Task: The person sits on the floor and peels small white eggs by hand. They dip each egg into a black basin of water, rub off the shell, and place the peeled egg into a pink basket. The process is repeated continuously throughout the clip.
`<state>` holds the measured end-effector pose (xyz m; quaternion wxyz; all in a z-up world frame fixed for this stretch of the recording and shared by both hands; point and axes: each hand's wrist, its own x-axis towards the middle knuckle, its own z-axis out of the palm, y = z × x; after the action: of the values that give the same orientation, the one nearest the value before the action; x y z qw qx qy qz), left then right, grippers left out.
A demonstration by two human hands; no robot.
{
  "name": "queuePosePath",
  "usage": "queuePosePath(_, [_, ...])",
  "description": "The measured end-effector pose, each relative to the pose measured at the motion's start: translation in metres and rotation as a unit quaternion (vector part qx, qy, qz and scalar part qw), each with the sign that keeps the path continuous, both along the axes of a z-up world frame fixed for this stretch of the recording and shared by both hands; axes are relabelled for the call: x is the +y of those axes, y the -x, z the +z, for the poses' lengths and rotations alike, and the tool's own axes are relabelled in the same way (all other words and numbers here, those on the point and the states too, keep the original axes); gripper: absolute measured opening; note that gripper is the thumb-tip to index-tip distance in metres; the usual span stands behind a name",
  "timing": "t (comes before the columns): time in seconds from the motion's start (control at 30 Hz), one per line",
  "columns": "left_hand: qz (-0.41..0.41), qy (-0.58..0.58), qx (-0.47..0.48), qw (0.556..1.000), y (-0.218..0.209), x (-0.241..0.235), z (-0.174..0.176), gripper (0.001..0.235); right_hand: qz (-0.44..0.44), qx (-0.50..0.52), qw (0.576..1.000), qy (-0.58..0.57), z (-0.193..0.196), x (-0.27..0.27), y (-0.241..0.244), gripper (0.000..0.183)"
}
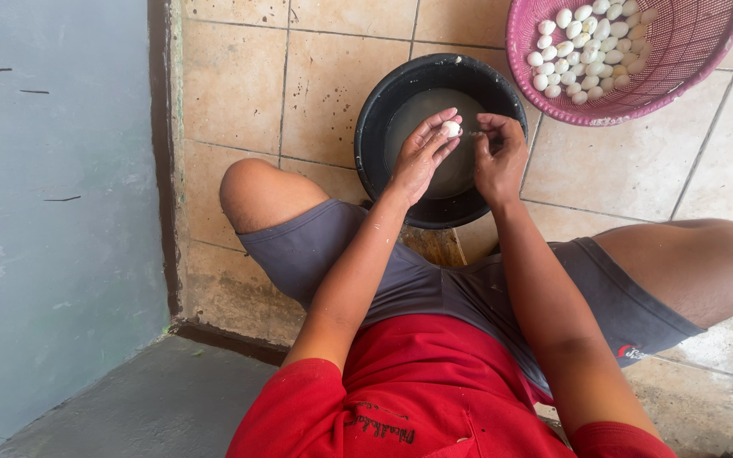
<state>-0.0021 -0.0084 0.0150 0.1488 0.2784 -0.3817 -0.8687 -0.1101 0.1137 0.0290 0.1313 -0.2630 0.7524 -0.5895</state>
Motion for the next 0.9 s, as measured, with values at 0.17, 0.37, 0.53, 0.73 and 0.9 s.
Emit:
queuePosePath(0.17, [-0.003,0.009,-0.006,1.0,0.002,0.003,0.005,0.035,0.026,0.023,0.999,-0.041,0.025,-0.004,-0.01,0.011])
queuePosePath(0.37, [0.002,-0.014,-0.022,1.0,-0.005,-0.003,-0.044,0.031,-0.006,-0.072,0.996,-0.045,0.004,-0.005,-0.004,0.007])
queuePosePath(0.53, [-0.107,0.273,-0.319,0.901,-0.007,-0.013,-0.142,0.03,0.136,0.093,0.974,-0.156,-0.028,-0.003,-0.007,0.022])
queuePosePath(0.73, [-0.401,0.431,-0.526,0.614,-0.034,-0.01,-0.215,0.031,0.329,0.067,0.822,-0.46,-0.017,-0.001,-0.035,0.04])
queuePosePath(0.9, [-0.316,0.413,-0.473,0.711,-0.023,-0.01,-0.201,0.023,0.371,0.083,0.775,-0.505,-0.023,-0.002,-0.04,0.039])
